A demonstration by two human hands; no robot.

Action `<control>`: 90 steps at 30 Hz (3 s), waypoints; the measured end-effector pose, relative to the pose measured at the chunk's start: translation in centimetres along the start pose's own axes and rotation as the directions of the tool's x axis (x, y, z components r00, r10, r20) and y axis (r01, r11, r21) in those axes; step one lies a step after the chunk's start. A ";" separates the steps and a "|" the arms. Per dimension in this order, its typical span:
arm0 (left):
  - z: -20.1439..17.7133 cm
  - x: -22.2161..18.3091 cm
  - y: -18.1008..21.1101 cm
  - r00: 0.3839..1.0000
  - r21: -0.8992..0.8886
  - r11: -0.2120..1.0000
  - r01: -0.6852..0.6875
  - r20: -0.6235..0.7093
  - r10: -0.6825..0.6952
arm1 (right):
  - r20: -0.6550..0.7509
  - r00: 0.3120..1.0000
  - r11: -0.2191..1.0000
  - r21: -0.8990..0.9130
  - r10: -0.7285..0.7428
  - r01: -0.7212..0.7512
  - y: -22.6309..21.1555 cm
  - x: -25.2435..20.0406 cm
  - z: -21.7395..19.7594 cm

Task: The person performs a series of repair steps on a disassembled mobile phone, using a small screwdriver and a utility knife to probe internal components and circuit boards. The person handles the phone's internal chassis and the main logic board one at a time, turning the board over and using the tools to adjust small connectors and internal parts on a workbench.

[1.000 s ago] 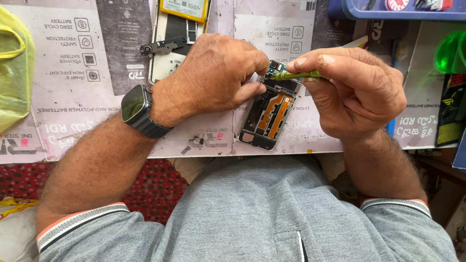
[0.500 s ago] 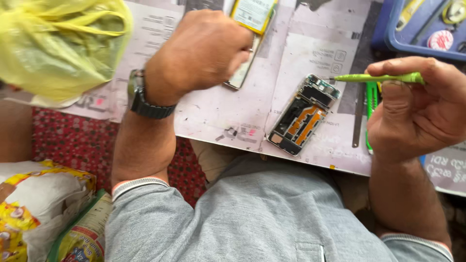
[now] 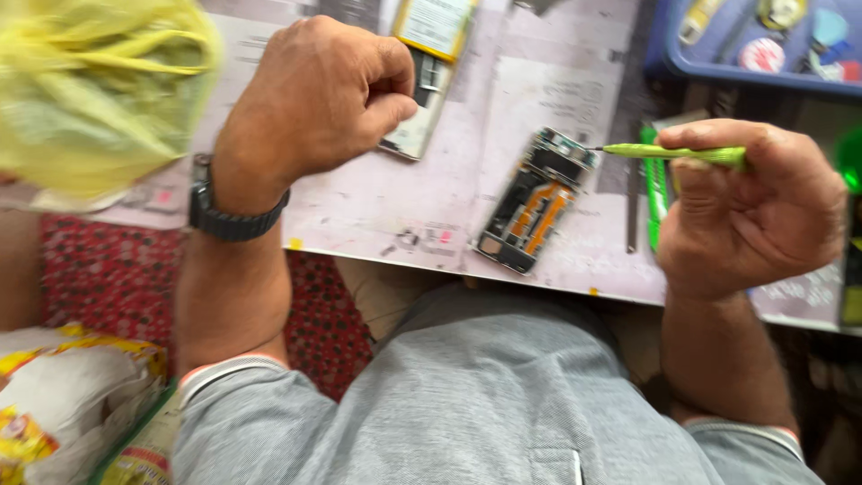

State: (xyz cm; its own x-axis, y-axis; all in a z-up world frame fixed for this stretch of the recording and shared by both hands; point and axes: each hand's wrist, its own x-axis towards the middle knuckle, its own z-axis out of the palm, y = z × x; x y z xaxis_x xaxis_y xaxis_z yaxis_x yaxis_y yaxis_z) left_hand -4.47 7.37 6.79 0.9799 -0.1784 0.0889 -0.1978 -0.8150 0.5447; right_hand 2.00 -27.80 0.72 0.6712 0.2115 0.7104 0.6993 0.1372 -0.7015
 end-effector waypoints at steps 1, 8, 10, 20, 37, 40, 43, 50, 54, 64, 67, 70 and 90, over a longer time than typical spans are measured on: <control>0.5 0.5 0.6 0.999 -0.027 0.999 -0.043 0.001 0.043 | -0.009 1.000 0.999 -0.033 0.013 -0.013 -0.2 -0.4 -0.3; 6.3 4.6 4.6 0.952 -0.016 0.956 -0.292 0.091 0.292 | 0.054 0.984 0.966 -0.209 0.168 -0.153 -2.1 -3.3 -1.6; 7.4 5.2 5.0 0.951 -0.012 0.970 -0.242 0.196 0.240 | 0.073 0.981 0.965 -0.205 0.180 -0.161 -2.4 -3.5 -1.8; 9.4 5.8 3.9 0.951 -0.168 0.952 -0.257 0.133 0.280 | 0.301 0.907 0.872 -0.473 0.295 -0.127 -6.6 -3.1 -3.1; 9.0 5.9 3.1 0.934 -0.242 0.927 -0.286 0.145 0.326 | 0.361 0.916 0.852 -0.522 0.176 0.042 -5.0 -4.5 -3.4; 8.9 5.8 3.1 0.929 -0.221 0.924 -0.311 0.135 0.345 | 0.343 0.923 0.864 -0.502 0.177 0.021 -4.9 -4.8 -3.7; 8.7 5.8 3.2 0.933 -0.161 0.944 -0.289 0.172 0.315 | 0.375 0.906 0.873 -0.488 0.195 0.014 -4.6 -4.7 -3.8; 8.5 5.8 3.2 0.942 -0.120 0.963 -0.243 0.206 0.264 | 0.454 0.866 0.908 -0.420 0.212 -0.002 -4.5 -4.7 -4.1; 8.3 5.9 2.9 0.938 -0.154 0.960 -0.235 0.224 0.266 | 0.467 0.857 0.916 -0.401 0.218 -0.014 -4.2 -4.7 -4.2; 8.3 6.0 2.5 0.930 -0.154 0.954 -0.257 0.230 0.287 | 0.445 0.858 0.912 -0.406 0.255 -0.061 -4.4 -4.4 -4.3; 8.2 6.1 2.4 0.924 -0.159 0.954 -0.255 0.251 0.288 | 0.465 0.848 0.922 -0.380 0.254 -0.068 -4.2 -4.2 -4.3; 8.1 6.1 2.4 0.926 -0.160 0.954 -0.254 0.243 0.288 | 0.480 0.838 0.929 -0.360 0.261 -0.083 -4.2 -4.0 -4.2; 8.0 6.2 2.0 0.932 -0.272 0.935 -0.226 0.219 0.288 | 0.454 0.846 0.920 -0.379 0.279 -0.100 -4.1 -4.4 -4.4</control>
State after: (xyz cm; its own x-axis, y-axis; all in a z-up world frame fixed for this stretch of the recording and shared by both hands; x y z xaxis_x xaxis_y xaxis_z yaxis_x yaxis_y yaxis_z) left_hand 1.03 0.21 1.77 0.8508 -0.5224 0.0570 -0.3993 -0.5722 0.7163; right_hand -2.75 -33.58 0.71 0.6515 0.6568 0.3797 0.6692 -0.2617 -0.6955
